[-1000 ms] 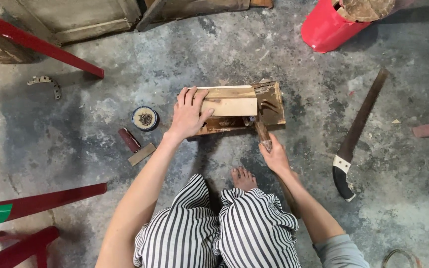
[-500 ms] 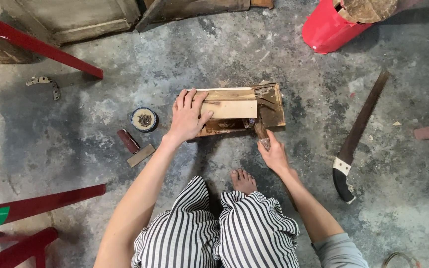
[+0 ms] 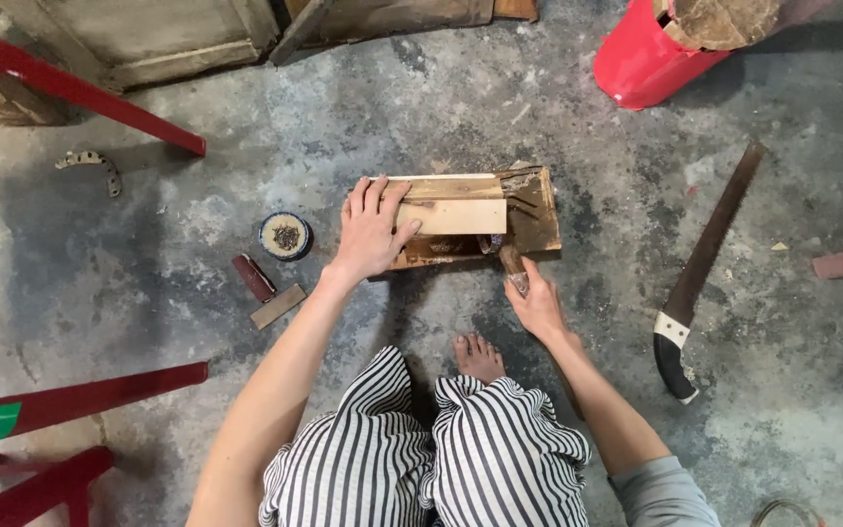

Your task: Assembling a small wooden box by nailing wooden panels together using a hammer.

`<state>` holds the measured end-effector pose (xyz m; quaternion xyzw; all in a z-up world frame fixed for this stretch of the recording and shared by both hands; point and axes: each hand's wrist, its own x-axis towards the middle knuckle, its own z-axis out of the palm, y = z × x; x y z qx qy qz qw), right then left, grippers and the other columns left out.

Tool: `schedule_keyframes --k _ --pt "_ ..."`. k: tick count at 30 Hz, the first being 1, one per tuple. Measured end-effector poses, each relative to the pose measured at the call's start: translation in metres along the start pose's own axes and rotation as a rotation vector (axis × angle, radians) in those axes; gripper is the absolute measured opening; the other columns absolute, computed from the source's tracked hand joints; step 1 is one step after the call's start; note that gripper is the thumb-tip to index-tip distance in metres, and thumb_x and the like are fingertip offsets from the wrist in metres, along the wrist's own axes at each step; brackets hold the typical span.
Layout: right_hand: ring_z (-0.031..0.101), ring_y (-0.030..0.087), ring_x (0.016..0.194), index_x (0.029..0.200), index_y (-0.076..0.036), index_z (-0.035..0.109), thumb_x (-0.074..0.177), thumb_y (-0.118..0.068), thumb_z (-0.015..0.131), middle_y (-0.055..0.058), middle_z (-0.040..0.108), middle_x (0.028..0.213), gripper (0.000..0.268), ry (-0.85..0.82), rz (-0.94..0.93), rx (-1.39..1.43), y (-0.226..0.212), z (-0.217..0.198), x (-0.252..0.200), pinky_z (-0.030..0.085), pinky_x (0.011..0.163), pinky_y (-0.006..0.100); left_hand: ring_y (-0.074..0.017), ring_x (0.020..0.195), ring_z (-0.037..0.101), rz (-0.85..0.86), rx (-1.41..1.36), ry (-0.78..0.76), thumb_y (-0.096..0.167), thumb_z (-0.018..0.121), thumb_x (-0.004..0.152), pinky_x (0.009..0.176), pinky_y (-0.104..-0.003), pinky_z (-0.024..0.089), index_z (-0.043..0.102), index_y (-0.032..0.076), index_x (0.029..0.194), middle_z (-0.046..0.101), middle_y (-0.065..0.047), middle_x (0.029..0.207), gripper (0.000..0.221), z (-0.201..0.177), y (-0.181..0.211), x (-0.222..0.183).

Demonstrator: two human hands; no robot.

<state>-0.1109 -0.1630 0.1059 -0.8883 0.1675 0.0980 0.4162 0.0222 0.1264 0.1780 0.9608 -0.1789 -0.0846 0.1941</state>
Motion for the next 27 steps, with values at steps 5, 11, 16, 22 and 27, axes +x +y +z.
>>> schedule_keyframes --k 5,11,16,22,27 --pt "0.068 0.049 0.104 0.144 -0.008 0.056 0.091 -0.027 0.07 0.033 0.071 0.109 0.058 0.024 0.003 0.014 -0.002 0.003 -0.005 0.055 0.08 0.057 -0.0399 0.15 0.016 0.004 0.007 0.015 0.056 0.048 0.104 0.115 -0.07 0.026 0.034 0.028 0.155 0.032 -0.014 0.152 0.06 0.003 -0.002 -0.001" --pt "0.068 0.05 0.103 0.146 -0.005 0.055 0.093 -0.022 0.069 0.035 0.071 0.11 0.058 0.007 -0.007 0.08 -0.009 -0.004 -0.009 0.056 0.08 0.056 -0.0394 0.15 0.016 0.004 0.025 0.015 0.058 0.046 0.104 0.115 -0.069 0.025 0.035 0.028 0.155 0.032 -0.014 0.152 0.06 0.006 -0.003 0.0" --pt "0.067 0.048 0.109 0.146 -0.007 0.053 0.093 -0.024 0.068 0.033 0.07 0.114 0.058 -0.015 -0.031 0.032 0.013 0.004 0.001 0.056 0.083 0.057 -0.0386 0.151 0.014 -0.008 0.011 -0.017 0.059 0.045 0.104 0.115 -0.069 0.024 0.034 0.03 0.156 0.031 -0.013 0.154 0.06 0.006 -0.004 0.001" --pt "0.069 0.048 0.104 0.148 -0.006 0.052 0.098 -0.023 0.063 0.034 0.07 0.112 0.054 0.006 -0.026 0.099 0.0 -0.004 -0.008 0.057 0.078 0.055 -0.0385 0.151 0.016 -0.013 0.034 0.01 0.058 0.047 0.103 0.116 -0.068 0.025 0.035 0.029 0.155 0.032 -0.014 0.154 0.061 0.007 0.0 0.0" --pt "0.068 0.05 0.104 0.146 -0.005 0.052 0.097 -0.023 0.065 0.035 0.07 0.111 0.054 -0.012 -0.028 0.06 0.002 -0.001 -0.007 0.057 0.077 0.056 -0.0386 0.151 0.016 -0.017 0.015 0.002 0.058 0.046 0.104 0.114 -0.066 0.03 0.035 0.028 0.155 0.032 -0.014 0.153 0.06 0.002 0.003 -0.002"
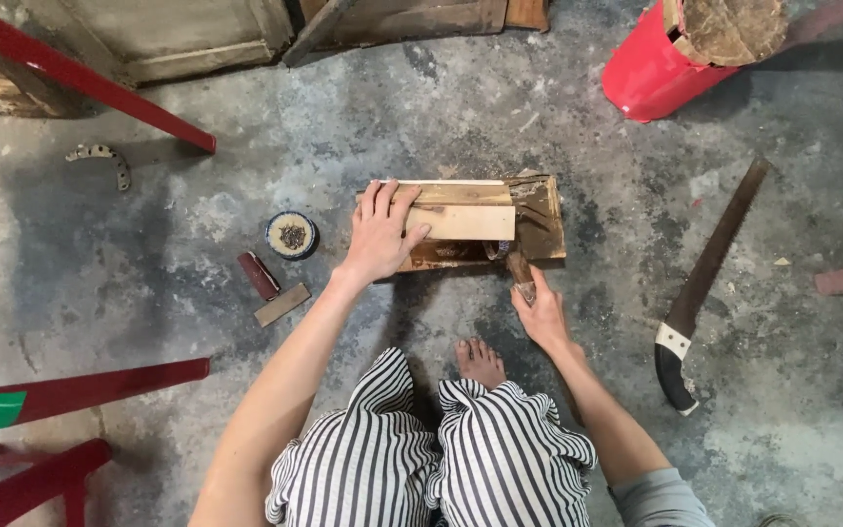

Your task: Assembling a small wooden box by nailing wooden panels together using a hammer.

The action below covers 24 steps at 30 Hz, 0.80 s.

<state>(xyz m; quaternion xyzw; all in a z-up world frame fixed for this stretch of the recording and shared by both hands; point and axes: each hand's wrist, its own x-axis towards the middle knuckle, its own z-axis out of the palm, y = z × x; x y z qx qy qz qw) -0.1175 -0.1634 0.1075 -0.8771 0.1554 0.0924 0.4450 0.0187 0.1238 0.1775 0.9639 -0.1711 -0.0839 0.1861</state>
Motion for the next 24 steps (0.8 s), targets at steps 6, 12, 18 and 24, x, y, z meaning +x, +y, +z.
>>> schedule_keyframes --k 6,12,18,24 --pt "0.069 0.049 0.103 0.147 -0.005 0.052 0.098 -0.026 0.064 0.035 0.069 0.113 0.055 0.003 0.012 -0.039 0.008 0.005 0.0 0.058 0.078 0.056 -0.0391 0.151 0.014 0.004 -0.026 -0.002 0.057 0.047 0.104 0.107 -0.064 0.042 0.035 0.025 0.155 0.032 -0.016 0.153 0.061 -0.001 0.0 -0.001" --pt "0.069 0.047 0.105 0.148 -0.005 0.05 0.1 -0.026 0.063 0.034 0.069 0.117 0.054 0.011 0.031 -0.014 -0.003 0.0 -0.008 0.06 0.079 0.053 -0.043 0.149 0.018 0.041 -0.03 0.041 0.055 0.05 0.104 0.112 -0.061 0.039 0.037 0.021 0.154 0.035 -0.018 0.15 0.062 -0.002 0.002 -0.003" --pt "0.069 0.047 0.106 0.148 0.0 0.05 0.098 -0.026 0.066 0.034 0.068 0.119 0.058 0.005 0.068 0.05 0.009 0.007 -0.007 0.059 0.08 0.053 -0.0454 0.148 0.018 0.063 -0.036 0.058 0.054 0.05 0.104 0.12 -0.057 0.028 0.037 0.019 0.154 0.035 -0.019 0.15 0.063 0.0 0.001 -0.003" --pt "0.067 0.049 0.107 0.146 -0.003 0.053 0.098 -0.023 0.069 0.033 0.068 0.117 0.055 0.129 0.056 0.114 0.016 0.002 -0.006 0.058 0.079 0.055 -0.0459 0.148 0.018 0.063 -0.047 0.049 0.054 0.05 0.104 0.122 -0.057 0.025 0.037 0.019 0.155 0.035 -0.02 0.15 0.063 -0.002 0.002 -0.003"
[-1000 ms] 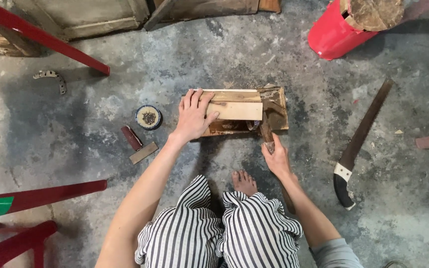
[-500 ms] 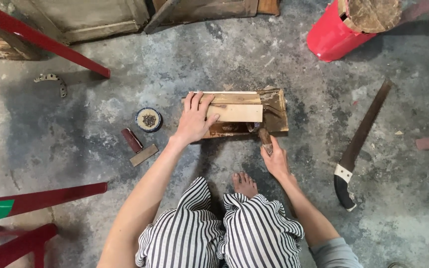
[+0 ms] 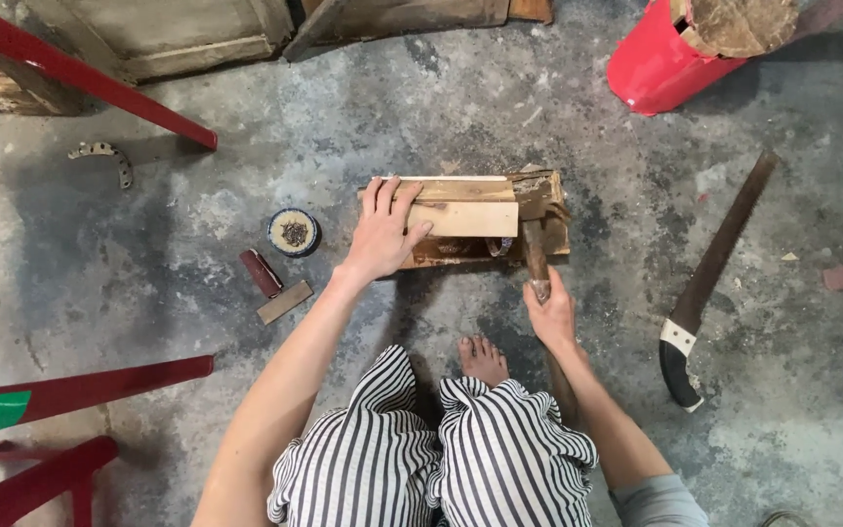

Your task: Assembling a small wooden box by nailing wooden panels together using a hammer.

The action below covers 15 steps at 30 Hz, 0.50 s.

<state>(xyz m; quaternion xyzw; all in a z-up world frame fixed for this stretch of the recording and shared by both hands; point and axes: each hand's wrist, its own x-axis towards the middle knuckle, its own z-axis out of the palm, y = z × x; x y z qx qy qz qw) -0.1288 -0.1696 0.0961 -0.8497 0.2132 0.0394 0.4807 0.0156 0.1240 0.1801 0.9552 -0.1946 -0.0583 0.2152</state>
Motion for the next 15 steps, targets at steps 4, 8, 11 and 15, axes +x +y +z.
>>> schedule_keyframes --k 4,8,11,15 --pt "0.067 0.051 0.106 0.145 0.001 0.053 0.098 -0.019 0.069 0.036 0.067 0.115 0.053 0.114 0.011 -0.019 0.002 -0.01 -0.008 0.055 0.079 0.058 -0.0455 0.147 0.018 -0.007 0.015 -0.008 0.053 0.05 0.104 0.12 -0.058 0.029 0.037 0.02 0.154 0.035 -0.02 0.15 0.062 -0.002 0.002 0.0" --pt "0.067 0.05 0.107 0.145 0.0 0.052 0.098 -0.018 0.07 0.034 0.067 0.117 0.053 0.142 0.053 -0.047 0.016 -0.02 -0.021 0.055 0.081 0.054 -0.0436 0.15 0.015 -0.034 -0.021 -0.06 0.054 0.051 0.103 0.116 -0.061 0.034 0.036 0.022 0.155 0.032 -0.018 0.153 0.063 -0.004 -0.003 0.006" --pt "0.066 0.051 0.108 0.141 -0.007 0.057 0.093 -0.023 0.075 0.033 0.069 0.115 0.054 0.176 0.095 -0.072 0.033 -0.02 -0.033 0.055 0.082 0.057 -0.0379 0.152 0.011 -0.08 0.032 -0.138 0.07 0.055 0.095 0.113 -0.063 0.036 0.032 0.028 0.157 0.028 -0.014 0.157 0.078 -0.001 -0.007 0.011" --pt "0.063 0.054 0.112 0.143 -0.003 0.054 0.097 -0.021 0.071 0.037 0.066 0.12 0.052 0.227 0.115 -0.08 0.028 -0.019 -0.077 0.054 0.09 0.06 -0.0375 0.152 0.011 -0.087 0.052 -0.201 0.062 0.07 0.089 0.111 -0.066 0.038 0.031 0.029 0.157 0.027 -0.013 0.158 0.086 -0.006 -0.011 0.017"
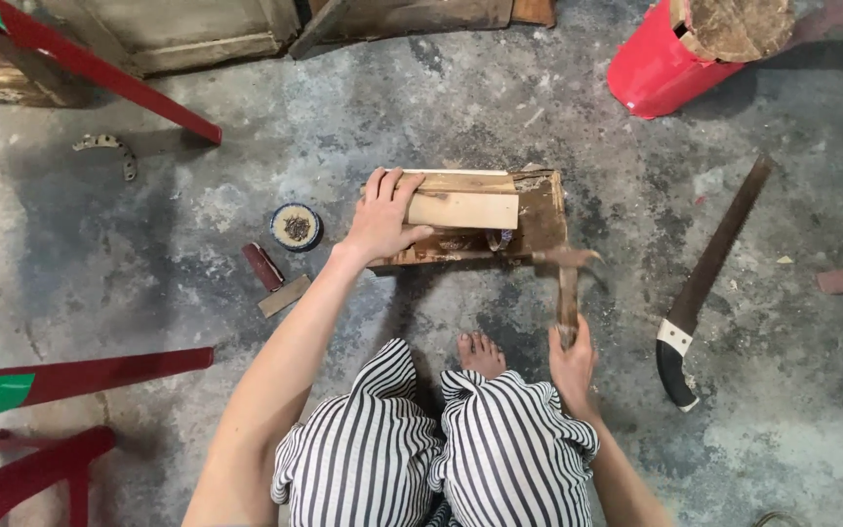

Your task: Assembling a small wooden box by nailing wooden panels together using a hammer.

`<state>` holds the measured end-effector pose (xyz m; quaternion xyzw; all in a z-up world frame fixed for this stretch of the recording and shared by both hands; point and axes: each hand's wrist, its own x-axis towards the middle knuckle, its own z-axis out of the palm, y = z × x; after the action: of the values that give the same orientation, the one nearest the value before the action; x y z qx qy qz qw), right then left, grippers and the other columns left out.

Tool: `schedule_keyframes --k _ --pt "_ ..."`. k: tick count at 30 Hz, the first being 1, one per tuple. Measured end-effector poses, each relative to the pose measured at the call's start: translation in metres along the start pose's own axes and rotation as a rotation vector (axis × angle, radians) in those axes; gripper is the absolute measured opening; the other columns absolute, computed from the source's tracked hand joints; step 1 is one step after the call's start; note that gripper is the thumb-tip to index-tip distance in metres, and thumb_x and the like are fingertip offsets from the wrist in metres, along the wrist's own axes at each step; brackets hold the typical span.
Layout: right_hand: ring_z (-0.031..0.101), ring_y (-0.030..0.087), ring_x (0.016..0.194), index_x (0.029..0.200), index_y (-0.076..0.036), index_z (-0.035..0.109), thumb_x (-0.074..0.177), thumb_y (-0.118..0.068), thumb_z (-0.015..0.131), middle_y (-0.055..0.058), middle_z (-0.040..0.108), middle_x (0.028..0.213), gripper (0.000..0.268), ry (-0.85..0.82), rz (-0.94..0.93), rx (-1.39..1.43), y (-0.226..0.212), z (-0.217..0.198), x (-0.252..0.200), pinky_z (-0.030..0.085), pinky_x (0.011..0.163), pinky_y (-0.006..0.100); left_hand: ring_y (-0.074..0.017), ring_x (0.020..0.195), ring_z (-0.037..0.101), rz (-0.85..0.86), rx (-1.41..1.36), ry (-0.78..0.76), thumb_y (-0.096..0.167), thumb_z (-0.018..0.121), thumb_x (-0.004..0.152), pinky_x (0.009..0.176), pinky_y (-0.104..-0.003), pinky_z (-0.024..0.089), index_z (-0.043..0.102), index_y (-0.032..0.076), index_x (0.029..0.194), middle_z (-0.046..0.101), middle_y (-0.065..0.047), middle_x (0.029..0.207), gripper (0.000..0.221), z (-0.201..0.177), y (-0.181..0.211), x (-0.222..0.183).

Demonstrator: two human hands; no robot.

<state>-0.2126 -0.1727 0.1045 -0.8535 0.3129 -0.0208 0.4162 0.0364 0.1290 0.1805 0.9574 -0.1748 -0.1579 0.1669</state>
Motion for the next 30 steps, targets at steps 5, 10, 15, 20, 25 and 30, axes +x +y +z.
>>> schedule_keyframes --k 5,10,15,20,25,30 --pt "0.06 0.033 0.128 0.157 -0.023 0.04 0.101 -0.044 0.067 0.015 0.061 0.139 0.065 -0.083 0.221 -0.108 0.113 0.009 -0.026 0.05 0.104 0.048 -0.037 0.151 0.012 0.027 0.01 0.001 0.055 0.074 0.089 0.108 -0.066 0.041 0.03 0.029 0.157 0.029 -0.012 0.156 0.086 0.003 -0.009 0.014" --pt "0.059 0.032 0.117 0.157 -0.021 0.03 0.089 -0.037 0.075 0.015 0.06 0.133 0.083 -0.431 0.35 -0.384 0.205 0.01 -0.012 0.047 0.095 0.046 -0.0412 0.15 0.013 0.054 -0.006 -0.004 0.048 0.076 0.089 0.105 -0.067 0.044 0.031 0.024 0.157 0.031 -0.016 0.154 0.084 -0.006 -0.006 0.011" --pt "0.038 0.031 0.151 0.16 -0.033 0.023 0.089 -0.055 0.067 0.007 0.04 0.162 0.086 -0.572 0.51 -0.825 0.22 0.018 -0.004 0.041 0.117 0.053 -0.0445 0.15 0.011 0.056 -0.043 -0.007 0.044 0.075 0.092 0.103 -0.068 0.044 0.031 0.021 0.157 0.029 -0.019 0.155 0.081 -0.013 0.005 -0.001" --pt "0.055 0.042 0.134 0.144 0.001 0.054 0.101 -0.02 0.062 0.026 0.064 0.136 0.048 -0.228 -0.166 -0.358 -0.022 -0.021 0.019 0.036 0.119 0.051 -0.0464 0.149 0.012 0.069 -0.055 0.026 0.04 0.077 0.091 0.103 -0.069 0.045 0.034 0.018 0.155 0.031 -0.021 0.154 0.08 -0.014 0.011 -0.009" --pt "0.062 0.041 0.117 0.156 0.0 0.038 0.093 -0.014 0.074 0.027 0.041 0.144 0.074 -0.379 -0.271 -0.003 -0.078 0.051 0.083 0.059 0.092 0.049 -0.0497 0.146 0.02 0.127 -0.037 0.098 0.037 0.08 0.089 0.11 -0.061 0.043 0.039 0.016 0.153 0.038 -0.024 0.149 0.078 -0.019 0.012 -0.014" --pt "0.068 0.038 0.106 0.151 0.007 0.041 0.091 -0.015 0.078 0.033 0.047 0.137 0.073 -0.32 -0.292 0.061 -0.023 0.131 0.124 0.063 0.079 0.043 -0.0505 0.145 0.022 0.14 -0.032 0.121 0.038 0.08 0.089 0.113 -0.061 0.04 0.04 0.016 0.153 0.039 -0.024 0.148 0.079 -0.018 0.011 -0.013"
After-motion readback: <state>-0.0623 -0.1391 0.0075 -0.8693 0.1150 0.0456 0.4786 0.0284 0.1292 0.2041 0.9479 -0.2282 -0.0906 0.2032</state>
